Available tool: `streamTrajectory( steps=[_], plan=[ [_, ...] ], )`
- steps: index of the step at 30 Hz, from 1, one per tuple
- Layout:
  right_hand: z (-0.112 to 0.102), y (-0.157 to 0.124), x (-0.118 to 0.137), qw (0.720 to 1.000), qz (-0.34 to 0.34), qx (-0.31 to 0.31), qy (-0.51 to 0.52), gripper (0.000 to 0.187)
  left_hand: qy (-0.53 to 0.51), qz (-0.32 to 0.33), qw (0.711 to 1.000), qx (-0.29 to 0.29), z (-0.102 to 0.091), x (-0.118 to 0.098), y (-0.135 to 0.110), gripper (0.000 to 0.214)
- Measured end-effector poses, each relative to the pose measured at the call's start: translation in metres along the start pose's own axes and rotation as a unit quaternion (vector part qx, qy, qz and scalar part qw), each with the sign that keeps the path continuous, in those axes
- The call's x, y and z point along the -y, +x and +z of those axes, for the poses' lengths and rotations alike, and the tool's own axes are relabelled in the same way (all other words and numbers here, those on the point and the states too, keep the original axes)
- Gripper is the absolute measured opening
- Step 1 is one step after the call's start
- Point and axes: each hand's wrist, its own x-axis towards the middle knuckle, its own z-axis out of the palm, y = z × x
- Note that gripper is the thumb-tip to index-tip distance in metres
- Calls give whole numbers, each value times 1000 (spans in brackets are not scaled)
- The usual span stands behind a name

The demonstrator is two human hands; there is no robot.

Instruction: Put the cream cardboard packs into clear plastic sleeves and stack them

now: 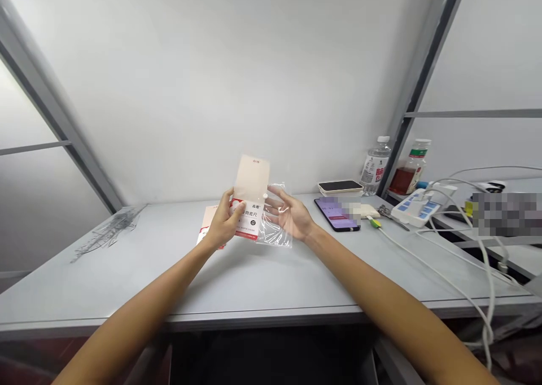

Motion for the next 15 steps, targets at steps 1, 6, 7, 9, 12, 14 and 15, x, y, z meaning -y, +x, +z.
streamTrajectory(
  steps=[1, 6, 7, 9, 12, 14, 15],
  plan=[
    [0, 0, 1, 1000, 1, 2, -6, 41, 4, -3, 1000, -1, -1, -1, 0, 46],
    [1, 0, 4, 1000, 6, 0, 1, 40, 0, -10, 1000, -2, -1, -4, -1, 48],
    [2, -1, 3, 1000, 6, 0, 5, 40, -1, -6, 1000, -7, 0, -3, -2, 47],
    [3, -1, 0, 1000, 6, -1, 7, 39, -6, -2, 1000, -13, 3, -1, -4, 45],
    [5, -2, -2, 1000, -6, 1, -24, 41, -27, -22, 999, 4, 9, 0, -6, 45],
    [5, -3, -2, 998, -21, 2, -63, 41, -59, -46, 997, 25, 11, 0, -6, 44],
    [5, -3, -1, 996, -32, 1, -83, 41, -78, -57, 995, 32, 10, 0, -5, 44]
  ],
)
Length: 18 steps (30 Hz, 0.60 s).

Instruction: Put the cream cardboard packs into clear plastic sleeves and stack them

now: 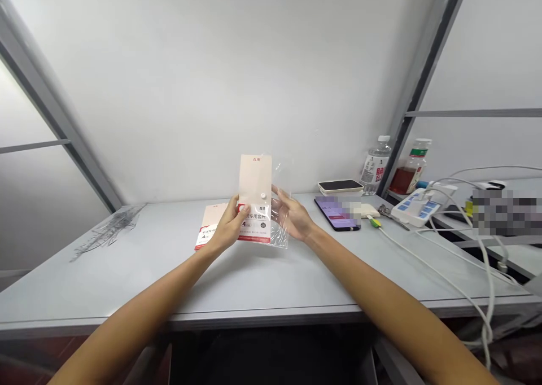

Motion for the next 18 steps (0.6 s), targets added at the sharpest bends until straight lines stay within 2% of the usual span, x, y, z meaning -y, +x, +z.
streamTrajectory(
  steps=[7, 11, 13, 18],
  plan=[
    [-5, 0, 3, 997, -56, 10, -56, 38, -92, -53, 994, 19, -12, -3, 7, 61],
    [-7, 1, 2, 995, -73, 3, -75, 32, -97, -85, 989, 71, -16, -3, 9, 38],
    [-7, 0, 0, 995, -73, 13, -69, 27, -82, -95, 989, 77, -16, 0, 10, 31],
    [-5, 0, -6, 998, -35, 36, -27, 24, -31, -82, 995, 56, -15, 7, 12, 33]
  ],
)
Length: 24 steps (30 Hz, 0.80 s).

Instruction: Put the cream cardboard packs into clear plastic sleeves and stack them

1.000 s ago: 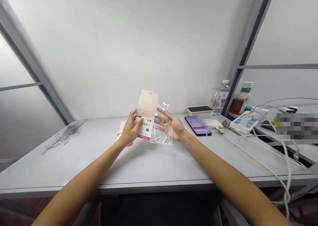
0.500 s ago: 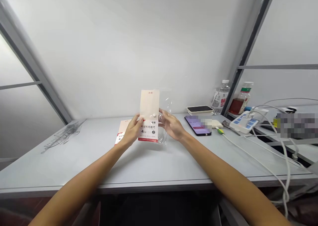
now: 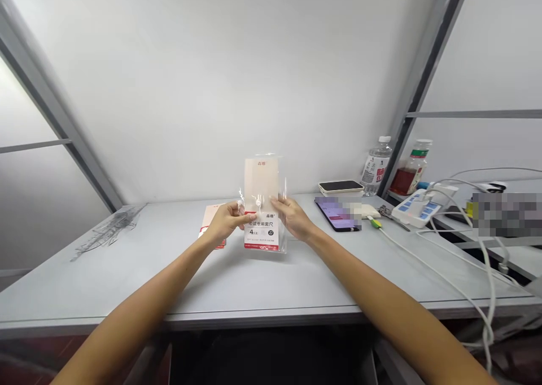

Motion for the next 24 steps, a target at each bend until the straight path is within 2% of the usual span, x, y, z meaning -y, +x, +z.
streamTrajectory(
  steps=[9, 15, 21, 24],
  plan=[
    [-1, 0, 2, 999, 4, -39, -14, 24, -3, 43, 999, 28, 1, -11, -4, 34],
    [0, -6, 5, 995, 62, -14, -72, 31, 7, 9, 998, 56, 0, -9, -2, 31],
    [5, -8, 1, 991, 70, 13, -115, 37, -8, -7, 999, 31, 2, -3, -3, 36],
    [5, -6, -1, 986, 58, 1, -154, 37, 5, -15, 1000, 22, 3, -3, -3, 33]
  ],
)
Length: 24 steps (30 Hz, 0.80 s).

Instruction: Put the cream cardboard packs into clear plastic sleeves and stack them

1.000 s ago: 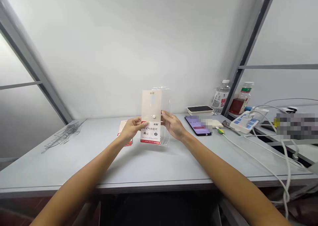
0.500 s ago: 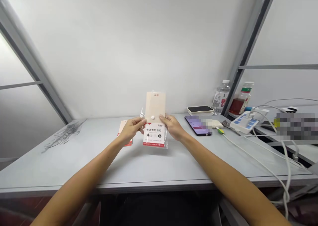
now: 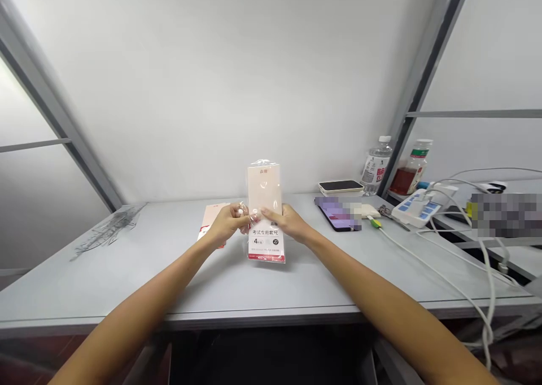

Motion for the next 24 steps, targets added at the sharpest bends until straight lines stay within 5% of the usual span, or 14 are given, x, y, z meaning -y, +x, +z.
streamTrajectory(
  steps=[7, 14, 24],
  plan=[
    [-5, 0, 6, 995, -34, -81, -41, 38, -96, 40, 993, 56, -6, -7, -1, 39],
    [2, -5, 7, 999, -38, 20, -9, 35, -11, 35, 996, 83, -2, -8, -5, 32],
    [2, -2, -2, 997, -39, 59, 7, 38, 57, 50, 993, 92, 1, -4, -6, 35]
  ],
)
